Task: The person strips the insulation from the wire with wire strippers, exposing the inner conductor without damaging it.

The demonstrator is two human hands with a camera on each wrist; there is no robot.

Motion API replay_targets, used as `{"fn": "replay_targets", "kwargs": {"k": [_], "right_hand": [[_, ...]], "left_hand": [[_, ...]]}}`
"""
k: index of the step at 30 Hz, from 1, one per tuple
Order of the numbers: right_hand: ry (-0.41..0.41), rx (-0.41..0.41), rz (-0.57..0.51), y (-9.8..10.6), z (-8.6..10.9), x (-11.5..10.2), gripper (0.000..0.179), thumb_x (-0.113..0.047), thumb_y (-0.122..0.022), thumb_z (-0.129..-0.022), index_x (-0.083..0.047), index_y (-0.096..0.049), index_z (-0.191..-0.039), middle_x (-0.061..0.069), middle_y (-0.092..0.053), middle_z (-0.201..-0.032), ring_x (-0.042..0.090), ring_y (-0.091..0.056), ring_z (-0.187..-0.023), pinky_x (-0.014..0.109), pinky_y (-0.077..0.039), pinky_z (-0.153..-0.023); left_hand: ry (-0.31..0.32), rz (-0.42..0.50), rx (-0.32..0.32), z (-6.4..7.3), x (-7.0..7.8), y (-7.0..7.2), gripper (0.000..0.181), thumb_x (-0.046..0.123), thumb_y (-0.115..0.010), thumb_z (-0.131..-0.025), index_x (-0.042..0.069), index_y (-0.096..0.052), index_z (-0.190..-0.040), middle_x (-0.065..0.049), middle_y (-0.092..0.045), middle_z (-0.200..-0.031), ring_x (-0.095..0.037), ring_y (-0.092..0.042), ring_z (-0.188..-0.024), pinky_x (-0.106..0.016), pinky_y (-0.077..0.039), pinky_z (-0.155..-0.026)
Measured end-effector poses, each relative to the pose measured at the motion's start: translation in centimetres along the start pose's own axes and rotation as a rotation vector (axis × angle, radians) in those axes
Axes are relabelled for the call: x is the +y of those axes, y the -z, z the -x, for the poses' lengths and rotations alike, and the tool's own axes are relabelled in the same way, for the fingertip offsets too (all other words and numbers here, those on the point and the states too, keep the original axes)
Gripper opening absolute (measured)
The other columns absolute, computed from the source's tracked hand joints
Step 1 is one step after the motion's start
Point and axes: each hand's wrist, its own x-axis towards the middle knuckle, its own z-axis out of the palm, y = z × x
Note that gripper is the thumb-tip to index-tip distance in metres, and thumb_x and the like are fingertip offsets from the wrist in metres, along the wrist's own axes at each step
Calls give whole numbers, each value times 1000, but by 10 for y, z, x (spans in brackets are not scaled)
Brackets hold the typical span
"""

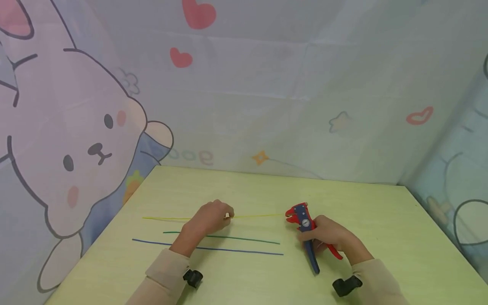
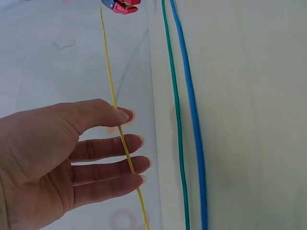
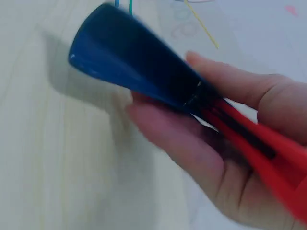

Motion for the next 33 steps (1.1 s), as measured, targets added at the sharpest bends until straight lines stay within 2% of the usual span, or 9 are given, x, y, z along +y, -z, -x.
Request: {"fn": "replay_targets", "kwargs": {"k": [3, 7, 10, 13, 16, 18, 24, 29, 33], "right_hand": [[32, -116, -144, 5, -2, 4, 37, -19, -71, -94, 10, -61, -114, 13, -70, -87, 25, -70, -77, 43, -58, -73], [48, -242, -339, 5, -3, 4, 53, -15, -67, -96, 13, -47, -136, 17, -61, -110, 29, -65, -91, 48, -54, -86], [57, -277, -446, 3, -3, 1, 48, -12, -66, -97, 12, -46, -134, 16, -58, -114, 29, -61, -95, 49, -52, -92], [75, -292, -500, 1, -3, -1, 37, -12, -64, -98, 9, -49, -125, 16, -64, -110, 31, -65, -97, 49, -51, -93], [87, -326, -527, 1, -3, -1, 31, -11, -61, -99, 6, -46, -121, 18, -69, -103, 33, -69, -95, 52, -51, -92], [99, -339, -529, 0, -3, 0, 30, -11, -60, -100, 6, -46, -119, 17, -69, -100, 33, -70, -92, 52, -52, -91], [151, -302, -506, -4, -5, 0, 21, -10, -62, -98, 3, -51, -111, 10, -64, -86, 26, -64, -79, 49, -54, -85], [197, -308, -470, -7, -6, -1, 8, -6, -63, -96, -2, -57, -100, 8, -62, -82, 24, -62, -76, 49, -54, -83], [207, -300, -453, -9, -6, -1, 8, -3, -64, -94, -3, -57, -98, 9, -62, -83, 24, -63, -76, 49, -54, -83]], "left_hand": [[-22, 1, 19, -1, 0, 1, 9, 8, -69, -93, 12, -77, -91, 1, -68, -82, -9, -46, -58, -30, -44, -57], [-32, 4, 35, -1, 0, 2, 15, 7, -66, -93, 14, -76, -85, 5, -62, -72, -9, -39, -54, -27, -36, -51], [-35, 13, 49, -1, 1, 5, 15, 8, -65, -94, 14, -76, -86, 6, -62, -72, -7, -37, -51, -25, -31, -49], [-47, 15, 76, -1, 2, 7, 15, 8, -65, -94, 14, -76, -87, 6, -61, -70, -6, -34, -50, -25, -27, -47], [-53, 12, 101, -1, 3, 9, 14, 8, -65, -94, 13, -76, -86, 5, -60, -68, -6, -35, -49, -24, -26, -46], [-52, 4, 117, -1, 4, 10, 12, 9, -66, -94, 13, -76, -88, 5, -63, -72, -6, -39, -51, -24, -29, -46], [-56, -27, 152, -2, 7, 14, 11, 11, -66, -94, 12, -77, -94, 1, -69, -81, -6, -48, -55, -24, -35, -47], [-67, -35, 163, -1, 10, 16, 11, 10, -67, -93, 12, -77, -93, 1, -68, -79, -8, -47, -56, -24, -33, -46], [-70, -51, 163, -1, 11, 16, 11, 11, -67, -94, 13, -78, -94, 1, -69, -80, -7, -48, -58, -23, -35, -47]]}}
